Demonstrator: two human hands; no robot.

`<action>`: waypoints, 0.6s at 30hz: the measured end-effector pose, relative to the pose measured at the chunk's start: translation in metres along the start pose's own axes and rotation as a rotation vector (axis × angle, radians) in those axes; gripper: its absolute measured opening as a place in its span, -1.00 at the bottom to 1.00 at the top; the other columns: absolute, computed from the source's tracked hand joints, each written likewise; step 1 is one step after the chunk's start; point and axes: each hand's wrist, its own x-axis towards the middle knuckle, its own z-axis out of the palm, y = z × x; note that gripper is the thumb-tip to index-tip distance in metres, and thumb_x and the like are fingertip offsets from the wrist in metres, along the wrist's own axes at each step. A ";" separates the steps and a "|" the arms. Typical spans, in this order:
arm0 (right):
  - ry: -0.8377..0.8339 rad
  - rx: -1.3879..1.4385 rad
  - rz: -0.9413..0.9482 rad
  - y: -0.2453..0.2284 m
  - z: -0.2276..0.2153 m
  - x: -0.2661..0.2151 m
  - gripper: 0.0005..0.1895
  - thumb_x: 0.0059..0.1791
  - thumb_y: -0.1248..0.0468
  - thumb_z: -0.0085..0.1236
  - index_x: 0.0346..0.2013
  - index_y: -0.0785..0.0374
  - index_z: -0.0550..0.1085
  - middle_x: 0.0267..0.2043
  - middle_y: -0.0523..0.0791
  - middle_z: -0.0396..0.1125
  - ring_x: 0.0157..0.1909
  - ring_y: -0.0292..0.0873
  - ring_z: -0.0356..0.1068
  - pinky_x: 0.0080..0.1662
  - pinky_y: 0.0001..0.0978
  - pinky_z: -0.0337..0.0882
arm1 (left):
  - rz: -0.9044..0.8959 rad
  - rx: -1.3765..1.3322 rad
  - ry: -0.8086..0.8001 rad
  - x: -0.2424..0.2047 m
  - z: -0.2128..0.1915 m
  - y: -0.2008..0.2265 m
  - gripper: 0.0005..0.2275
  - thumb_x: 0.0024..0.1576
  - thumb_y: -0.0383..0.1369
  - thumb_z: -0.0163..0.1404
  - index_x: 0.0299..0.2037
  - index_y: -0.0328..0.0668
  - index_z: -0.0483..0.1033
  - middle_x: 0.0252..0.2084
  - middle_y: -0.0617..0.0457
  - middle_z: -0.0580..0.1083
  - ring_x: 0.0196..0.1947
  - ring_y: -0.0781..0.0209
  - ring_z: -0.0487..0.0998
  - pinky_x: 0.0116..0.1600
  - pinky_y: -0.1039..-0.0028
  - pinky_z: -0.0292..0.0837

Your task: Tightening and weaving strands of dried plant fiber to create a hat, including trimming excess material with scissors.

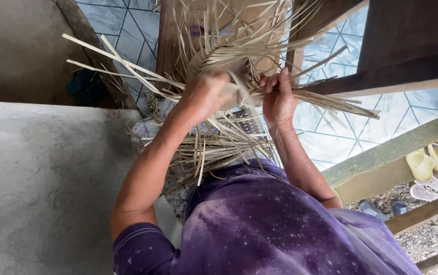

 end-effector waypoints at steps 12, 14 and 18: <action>-0.132 0.010 0.026 0.013 -0.008 0.007 -0.52 0.15 -0.07 -0.12 -0.11 0.29 0.53 -0.62 -0.17 0.17 -0.29 -0.19 0.46 0.35 -0.19 0.28 | -0.055 0.259 0.005 0.026 0.055 -0.066 -0.64 0.21 -0.58 -0.12 0.22 -0.26 0.44 0.16 -0.26 0.44 0.16 -0.14 0.51 0.22 0.22 0.45; -0.095 -0.019 0.059 0.014 -0.013 0.010 -0.61 0.15 0.05 -0.06 -0.22 0.34 0.51 -0.61 -0.13 0.17 -0.27 -0.12 0.45 0.29 -0.15 0.33 | 0.039 0.055 0.045 0.029 0.022 -0.006 -0.33 0.06 -0.70 0.03 0.43 -0.37 0.09 0.38 -0.43 0.21 0.39 -0.38 0.25 0.46 0.06 0.20; -0.095 -0.002 0.021 -0.001 0.020 0.003 -0.70 0.13 0.18 -0.02 -0.28 0.39 0.48 -0.62 -0.11 0.12 -0.31 -0.05 0.41 0.22 -0.12 0.36 | 0.141 0.059 0.037 0.041 0.049 -0.017 0.03 -0.22 -0.33 0.45 0.45 -0.36 0.01 0.39 -0.44 0.19 0.40 -0.41 0.22 0.48 -0.03 0.16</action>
